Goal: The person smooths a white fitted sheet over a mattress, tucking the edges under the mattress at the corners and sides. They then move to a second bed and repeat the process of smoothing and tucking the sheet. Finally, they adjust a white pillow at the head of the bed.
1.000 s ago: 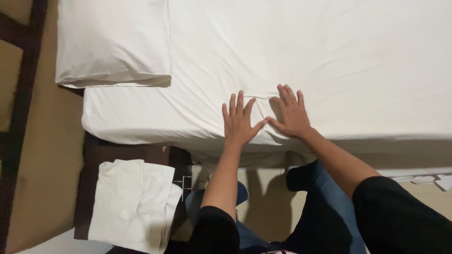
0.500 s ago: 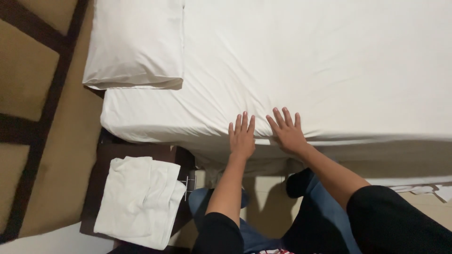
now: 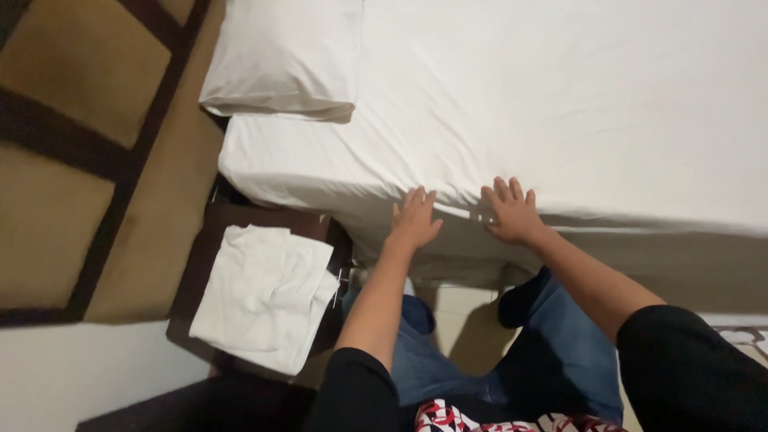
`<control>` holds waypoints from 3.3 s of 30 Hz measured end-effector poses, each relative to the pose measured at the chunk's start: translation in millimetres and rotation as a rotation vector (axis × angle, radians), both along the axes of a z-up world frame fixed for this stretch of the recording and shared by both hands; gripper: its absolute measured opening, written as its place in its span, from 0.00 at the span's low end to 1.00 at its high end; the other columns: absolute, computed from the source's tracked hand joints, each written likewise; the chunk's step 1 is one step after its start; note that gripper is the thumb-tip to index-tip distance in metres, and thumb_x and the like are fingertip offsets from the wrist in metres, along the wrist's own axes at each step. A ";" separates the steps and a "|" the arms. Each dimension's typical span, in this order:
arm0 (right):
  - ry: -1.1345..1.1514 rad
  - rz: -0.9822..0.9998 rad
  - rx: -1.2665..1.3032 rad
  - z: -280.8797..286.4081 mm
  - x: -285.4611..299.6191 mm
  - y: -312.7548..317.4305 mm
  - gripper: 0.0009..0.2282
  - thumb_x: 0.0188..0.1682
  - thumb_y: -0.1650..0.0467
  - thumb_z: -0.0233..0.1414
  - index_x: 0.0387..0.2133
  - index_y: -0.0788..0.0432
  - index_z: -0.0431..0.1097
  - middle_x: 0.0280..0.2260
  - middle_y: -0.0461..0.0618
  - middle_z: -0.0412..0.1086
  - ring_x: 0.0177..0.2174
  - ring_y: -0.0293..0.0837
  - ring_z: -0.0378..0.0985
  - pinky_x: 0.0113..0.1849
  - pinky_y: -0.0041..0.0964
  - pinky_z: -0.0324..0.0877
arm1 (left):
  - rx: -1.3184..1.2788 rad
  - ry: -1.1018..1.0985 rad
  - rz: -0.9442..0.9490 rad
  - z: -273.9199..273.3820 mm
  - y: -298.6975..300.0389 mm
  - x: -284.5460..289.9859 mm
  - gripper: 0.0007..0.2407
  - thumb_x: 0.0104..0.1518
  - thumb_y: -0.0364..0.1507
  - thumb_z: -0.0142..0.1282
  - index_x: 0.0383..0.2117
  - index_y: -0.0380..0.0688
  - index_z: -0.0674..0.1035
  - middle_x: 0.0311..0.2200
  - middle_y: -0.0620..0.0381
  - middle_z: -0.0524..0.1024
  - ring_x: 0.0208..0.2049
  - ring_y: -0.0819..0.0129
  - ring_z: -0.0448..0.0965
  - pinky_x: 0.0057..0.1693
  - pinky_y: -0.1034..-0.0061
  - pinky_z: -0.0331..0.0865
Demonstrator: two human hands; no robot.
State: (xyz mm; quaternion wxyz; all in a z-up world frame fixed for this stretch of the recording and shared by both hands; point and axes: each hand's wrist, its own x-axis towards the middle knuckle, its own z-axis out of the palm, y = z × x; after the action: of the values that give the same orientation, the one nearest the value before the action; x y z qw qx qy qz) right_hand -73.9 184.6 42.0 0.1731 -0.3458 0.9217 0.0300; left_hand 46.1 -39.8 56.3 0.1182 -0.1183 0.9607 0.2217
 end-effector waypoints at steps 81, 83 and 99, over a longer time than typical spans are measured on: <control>-0.052 0.273 -0.629 -10.4 -14.7 -111.3 0.07 0.51 0.68 0.56 0.34 0.59 0.68 0.32 0.54 0.70 0.34 0.55 0.73 0.38 0.49 0.67 | -0.243 0.621 -0.031 -27.7 -79.8 -23.1 0.07 0.51 0.30 0.61 0.33 0.48 0.78 0.37 0.57 0.75 0.46 0.57 0.72 0.55 0.48 0.61; -0.078 0.227 -0.642 -0.5 -26.8 -100.1 0.08 0.51 0.67 0.56 0.36 0.60 0.68 0.35 0.56 0.70 0.37 0.56 0.72 0.40 0.49 0.67 | -0.212 0.597 -0.021 -18.9 -72.7 -31.7 0.08 0.52 0.34 0.61 0.34 0.48 0.79 0.38 0.56 0.74 0.46 0.56 0.71 0.55 0.47 0.60; 0.170 -0.087 -0.397 -8.9 -82.4 16.3 0.34 0.52 0.50 0.44 0.68 0.56 0.54 0.69 0.70 0.44 0.67 0.73 0.42 0.60 0.79 0.36 | -0.195 0.307 -0.111 -11.7 26.4 -118.4 0.31 0.58 0.46 0.51 0.69 0.54 0.60 0.73 0.51 0.46 0.73 0.45 0.40 0.67 0.26 0.37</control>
State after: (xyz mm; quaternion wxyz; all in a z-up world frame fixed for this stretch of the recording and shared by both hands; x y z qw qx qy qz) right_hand -156.2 200.9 33.2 0.0243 -0.3293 0.9349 -0.1304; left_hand -72.4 -13.4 44.6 -0.0300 -0.0410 0.9894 0.1360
